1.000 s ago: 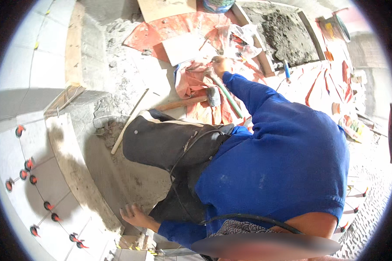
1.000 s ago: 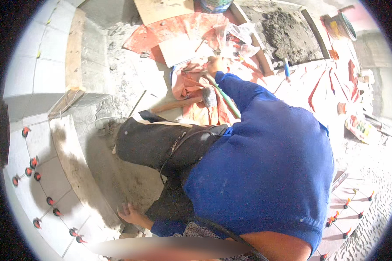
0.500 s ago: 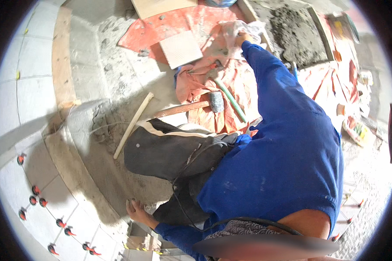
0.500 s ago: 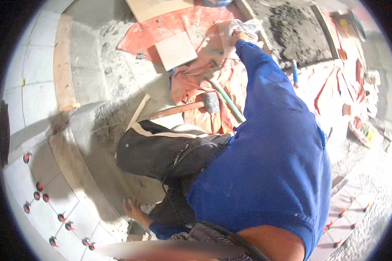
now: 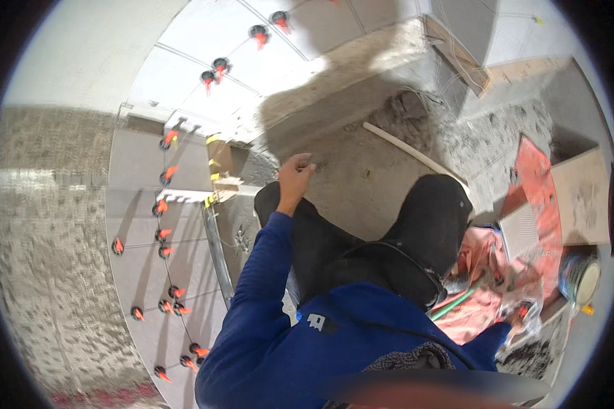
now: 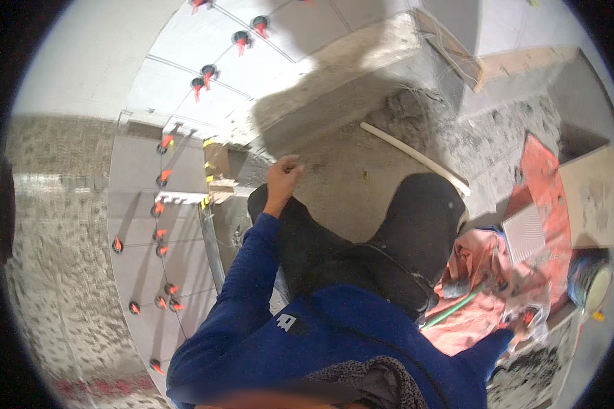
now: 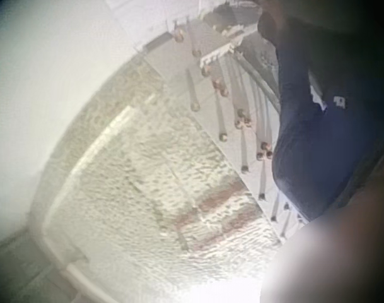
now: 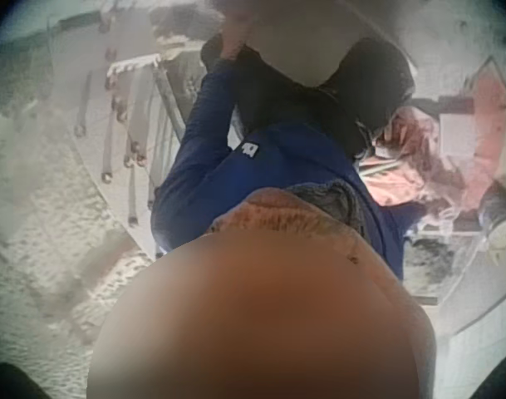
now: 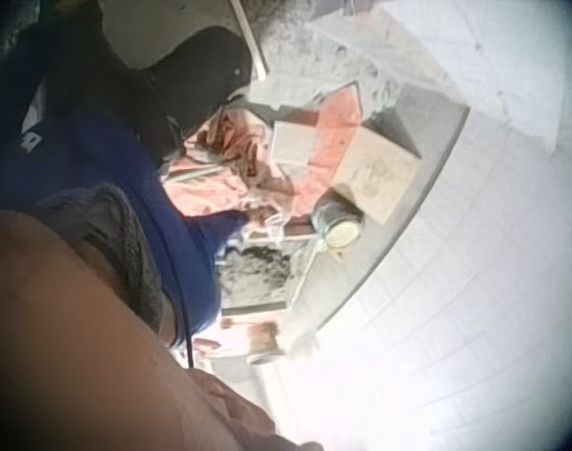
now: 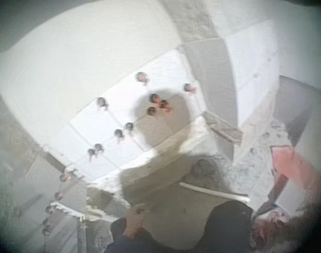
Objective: The person installs wall tiles by placing red tile leveling clips between adjacent tiles and tightening them with a small tool. The person then uses a hammer to tap the tiles into position.
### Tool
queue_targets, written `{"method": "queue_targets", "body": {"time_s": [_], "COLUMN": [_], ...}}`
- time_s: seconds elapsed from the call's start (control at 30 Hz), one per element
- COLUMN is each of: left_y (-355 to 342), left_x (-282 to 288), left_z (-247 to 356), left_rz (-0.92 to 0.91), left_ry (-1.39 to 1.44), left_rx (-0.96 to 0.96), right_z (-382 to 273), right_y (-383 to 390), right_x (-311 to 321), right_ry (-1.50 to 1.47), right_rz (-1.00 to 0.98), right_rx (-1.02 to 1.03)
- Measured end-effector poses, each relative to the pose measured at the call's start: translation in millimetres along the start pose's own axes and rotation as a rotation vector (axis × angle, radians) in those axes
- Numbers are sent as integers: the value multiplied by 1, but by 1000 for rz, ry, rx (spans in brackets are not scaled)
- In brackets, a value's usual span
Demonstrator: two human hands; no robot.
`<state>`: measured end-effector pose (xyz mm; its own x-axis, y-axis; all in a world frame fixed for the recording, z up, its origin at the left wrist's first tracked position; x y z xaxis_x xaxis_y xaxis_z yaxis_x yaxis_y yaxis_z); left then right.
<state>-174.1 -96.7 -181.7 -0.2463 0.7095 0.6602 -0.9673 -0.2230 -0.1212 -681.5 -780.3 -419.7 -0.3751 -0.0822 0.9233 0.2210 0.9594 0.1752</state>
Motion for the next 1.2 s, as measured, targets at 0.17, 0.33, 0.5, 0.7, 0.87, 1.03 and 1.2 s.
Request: {"method": "queue_targets", "body": {"time_s": [0.17,0.33,0.5,0.7,0.87,1.03,1.2], "left_y": [6,18,30,35,35,36,34], "left_x": [-2,-10,16,66,101,114,114], "left_z": [17,72,128,121,94,76,56], "left_rz": [-48,-71,-175,-41,-16,3,-1], "left_ry": [45,390,665,785,795,669,799], "left_rx": [11,-122,-78,-35,-47,46,221], "right_z": [-56,-275,-431,-452,-448,-439,-433], "right_y": [79,232,446,637,680,684,682], "right_x": [52,109,111,123,121,120,124], "right_ry": [-908,-735,-465,-759,-636,-837,-936], "right_rz": [402,147,-566,-1211,-1349,-1056,-650], "right_rx": [122,1062,1552,1856,1931,2205,2574]}}
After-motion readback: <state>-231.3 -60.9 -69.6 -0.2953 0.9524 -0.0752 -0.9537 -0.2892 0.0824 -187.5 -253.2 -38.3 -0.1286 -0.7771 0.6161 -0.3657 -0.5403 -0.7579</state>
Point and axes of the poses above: each hand's wrist, its own y-axis away from the middle knuckle, its own x-axis out of the back of the hand, z = x × y, the point moved 1 cm from there along -y, towards the middle knuckle, and after that the axes turned 10 degrees about z, right-handed, at the moved point
